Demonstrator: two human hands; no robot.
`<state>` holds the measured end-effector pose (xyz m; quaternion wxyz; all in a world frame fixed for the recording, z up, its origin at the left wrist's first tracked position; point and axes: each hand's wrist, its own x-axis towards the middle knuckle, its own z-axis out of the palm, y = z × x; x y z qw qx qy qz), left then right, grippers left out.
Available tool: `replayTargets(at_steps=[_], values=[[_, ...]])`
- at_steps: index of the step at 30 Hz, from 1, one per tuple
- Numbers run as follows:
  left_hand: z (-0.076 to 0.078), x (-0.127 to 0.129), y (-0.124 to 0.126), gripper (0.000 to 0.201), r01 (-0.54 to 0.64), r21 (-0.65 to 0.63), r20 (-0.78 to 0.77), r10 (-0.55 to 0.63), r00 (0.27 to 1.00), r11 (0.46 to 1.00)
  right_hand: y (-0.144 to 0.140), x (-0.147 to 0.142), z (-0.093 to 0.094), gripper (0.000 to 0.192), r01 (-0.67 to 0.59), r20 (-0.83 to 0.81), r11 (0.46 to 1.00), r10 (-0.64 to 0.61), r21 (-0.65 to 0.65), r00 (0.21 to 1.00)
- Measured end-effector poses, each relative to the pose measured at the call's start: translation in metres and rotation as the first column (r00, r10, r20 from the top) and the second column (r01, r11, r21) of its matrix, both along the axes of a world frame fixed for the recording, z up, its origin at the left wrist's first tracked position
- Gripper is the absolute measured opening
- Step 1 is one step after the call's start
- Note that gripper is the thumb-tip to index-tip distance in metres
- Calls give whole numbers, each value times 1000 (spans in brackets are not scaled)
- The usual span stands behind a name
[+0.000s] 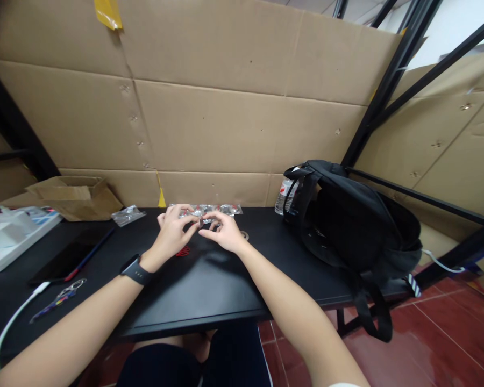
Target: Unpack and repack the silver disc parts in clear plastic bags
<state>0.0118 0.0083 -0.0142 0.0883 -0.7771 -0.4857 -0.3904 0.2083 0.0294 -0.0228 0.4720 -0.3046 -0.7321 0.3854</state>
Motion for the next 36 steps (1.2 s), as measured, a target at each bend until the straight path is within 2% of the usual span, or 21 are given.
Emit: replayTargets(at_steps=[7,13,18,21,24,27,29,32,36], values=[[3,3,-5,17,2,89,-55,2,998,996,6,1,-5,39,-79,-117,984,60,-160,991],[4,3,-6,16,2,87,-1,-2,1000,996,10,5,-6,35,-115,-81,961,97,-251,992],[2,3,-3,16,50,54,-24,-49,998,997,12,5,-7,31,-104,-37,975,99,-196,994],[1,1,0,21,71,-50,5,-71,997,996,13,8,-5,24,-42,108,999,45,-31,993],[0,-3,4,31,115,-157,42,-110,993,981,12,12,-1,15,-12,267,991,-23,130,963],[-6,-7,9,39,233,-244,-45,-251,967,941,11,14,1,10,-23,297,989,-22,147,954],[-11,-8,12,38,273,-291,-100,-314,944,917,10,14,4,9,-18,297,991,-23,134,955],[-18,-8,15,29,266,-339,-140,-328,934,902,9,16,9,8,14,298,990,-55,138,953],[-20,-12,20,33,241,-383,-179,-327,928,892,11,23,11,6,50,318,980,-111,193,942]])
